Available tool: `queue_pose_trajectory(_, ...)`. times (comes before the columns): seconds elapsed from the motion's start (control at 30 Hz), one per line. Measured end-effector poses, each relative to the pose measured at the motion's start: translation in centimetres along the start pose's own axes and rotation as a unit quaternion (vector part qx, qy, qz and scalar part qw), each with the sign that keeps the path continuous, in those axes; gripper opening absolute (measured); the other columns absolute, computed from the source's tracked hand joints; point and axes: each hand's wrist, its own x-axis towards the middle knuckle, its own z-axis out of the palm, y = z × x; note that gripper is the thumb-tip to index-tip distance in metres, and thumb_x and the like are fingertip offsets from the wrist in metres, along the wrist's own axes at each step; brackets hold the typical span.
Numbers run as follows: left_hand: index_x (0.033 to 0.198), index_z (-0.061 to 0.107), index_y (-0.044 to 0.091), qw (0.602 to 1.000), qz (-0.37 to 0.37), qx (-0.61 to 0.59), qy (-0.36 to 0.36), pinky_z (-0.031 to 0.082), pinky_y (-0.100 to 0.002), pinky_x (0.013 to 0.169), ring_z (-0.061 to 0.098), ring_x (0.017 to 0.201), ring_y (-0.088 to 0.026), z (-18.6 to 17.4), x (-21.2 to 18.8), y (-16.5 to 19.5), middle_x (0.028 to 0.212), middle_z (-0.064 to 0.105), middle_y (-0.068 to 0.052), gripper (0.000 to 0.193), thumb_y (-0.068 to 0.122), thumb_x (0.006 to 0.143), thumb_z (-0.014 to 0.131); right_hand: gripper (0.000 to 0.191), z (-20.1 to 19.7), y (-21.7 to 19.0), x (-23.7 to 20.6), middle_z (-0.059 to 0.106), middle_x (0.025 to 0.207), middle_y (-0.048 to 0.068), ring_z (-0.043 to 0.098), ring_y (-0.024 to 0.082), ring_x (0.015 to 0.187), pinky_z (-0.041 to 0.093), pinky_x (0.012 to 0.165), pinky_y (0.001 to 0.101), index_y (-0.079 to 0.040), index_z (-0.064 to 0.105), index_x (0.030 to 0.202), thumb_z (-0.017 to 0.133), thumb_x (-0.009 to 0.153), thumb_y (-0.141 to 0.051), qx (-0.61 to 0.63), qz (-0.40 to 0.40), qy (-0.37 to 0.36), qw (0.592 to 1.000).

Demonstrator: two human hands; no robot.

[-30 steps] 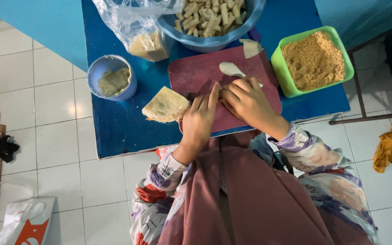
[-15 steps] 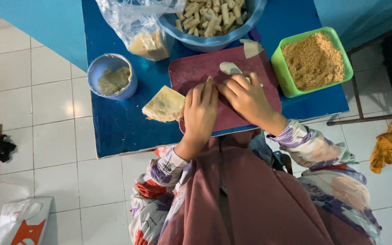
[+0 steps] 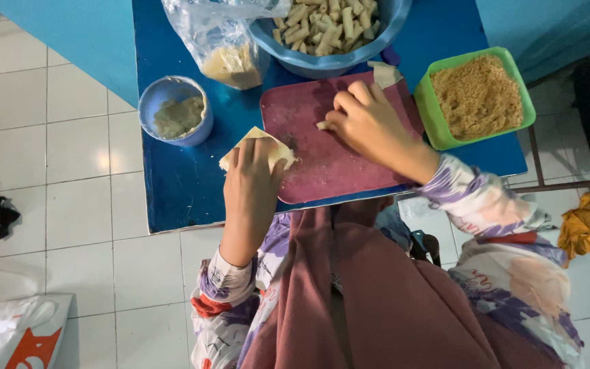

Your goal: The person sits at a table and wraps pieces of dough in triangular pastry wrappers, folding the wrappers around the dough by hand on a cutting board. The finished wrapped rolls are placed into a large bowl that gradually fills with similar rolls.

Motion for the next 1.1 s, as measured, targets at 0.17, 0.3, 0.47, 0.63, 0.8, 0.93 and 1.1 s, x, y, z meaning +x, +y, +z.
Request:
queue_pose_trajectory(0.17,0.107,0.066,0.004,0.999,-0.003,-0.05,0.002,0.052,-0.045,0.084,0.062,0.104,-0.039,-1.0,0.3,-0.5,0.112,0.068,-0.016,0.015,0.011,0.094,0.069,0.008,-5.3,2.0,3.2,0.061,0.101,0.004,0.056,0.026,0.099,0.048,0.085,0.0404,-0.013,0.076,0.105,0.074,0.099,-0.019,0.086,0.013,0.009,0.996)
queue_pose_trajectory(0.3,0.105,0.069,0.004,0.991,-0.012,-0.134,-0.005,0.056,-0.039,0.076,0.071,0.091,-0.033,-1.6,0.8,-1.0,0.107,0.072,-0.014,0.014,0.006,0.091,0.069,0.021,-7.0,0.3,4.0,0.066,0.118,0.005,0.058,0.025,0.105,0.048,0.087,0.037,-0.006,0.073,0.114,0.07,0.093,-0.005,-0.071,0.005,0.154,0.985)
queue_pose_trajectory(0.47,0.105,0.069,0.002,0.982,-0.04,-0.183,-0.007,0.056,-0.032,0.07,0.074,0.08,-0.026,-2.0,1.2,-1.4,0.098,0.073,-0.015,0.011,0.006,0.095,0.068,0.028,-3.3,-4.8,2.6,0.065,0.117,0.006,0.06,0.026,0.103,0.05,0.091,0.0392,-0.005,0.069,0.115,0.071,0.087,-0.005,0.146,-0.09,0.057,0.984)
queue_pose_trajectory(0.63,0.104,0.072,0.001,0.984,-0.072,-0.164,-0.024,0.052,-0.032,0.065,0.068,0.07,-0.026,-1.9,1.4,-1.9,0.092,0.073,-0.016,0.012,0.008,0.096,0.068,0.027,-0.1,-5.8,1.7,0.062,0.121,0.009,0.06,0.028,0.108,0.05,0.096,0.0419,-0.004,0.066,0.113,0.071,0.087,-0.007,0.13,-0.082,0.081,0.985)
queue_pose_trajectory(0.8,0.103,0.074,0.001,0.984,-0.041,-0.171,-0.015,0.054,-0.032,0.068,0.071,0.075,-0.025,-1.7,1.4,-2.2,0.096,0.074,-0.014,0.012,0.009,0.095,0.069,0.032,1.0,-5.7,1.5,0.062,0.117,0.007,0.06,0.028,0.104,0.05,0.09,0.0415,-0.004,0.07,0.119,0.071,0.087,-0.006,0.161,-0.066,0.083,0.981)
queue_pose_trajectory(0.93,0.101,0.074,0.003,0.985,-0.054,-0.163,-0.01,0.056,-0.032,0.071,0.073,0.082,-0.026,-1.5,1.2,-1.9,0.099,0.074,-0.013,0.011,0.011,0.095,0.068,0.027,1.1,-5.4,1.5,0.063,0.113,0.005,0.06,0.028,0.101,0.051,0.089,0.041,-0.006,0.071,0.112,0.073,0.085,-0.006,0.187,-0.048,0.079,0.978)
queue_pose_trajectory(1.1,0.099,0.072,0.007,0.988,-0.085,-0.125,-0.023,0.056,-0.034,0.069,0.072,0.08,-0.025,-1.6,1.2,-1.3,0.098,0.072,-0.008,0.012,0.018,0.092,0.072,0.026,0.9,-5.3,1.5,0.063,0.113,0.005,0.06,0.027,0.1,0.051,0.087,0.0401,-0.006,0.071,0.112,0.073,0.086,-0.005,0.191,-0.05,0.077,0.977)
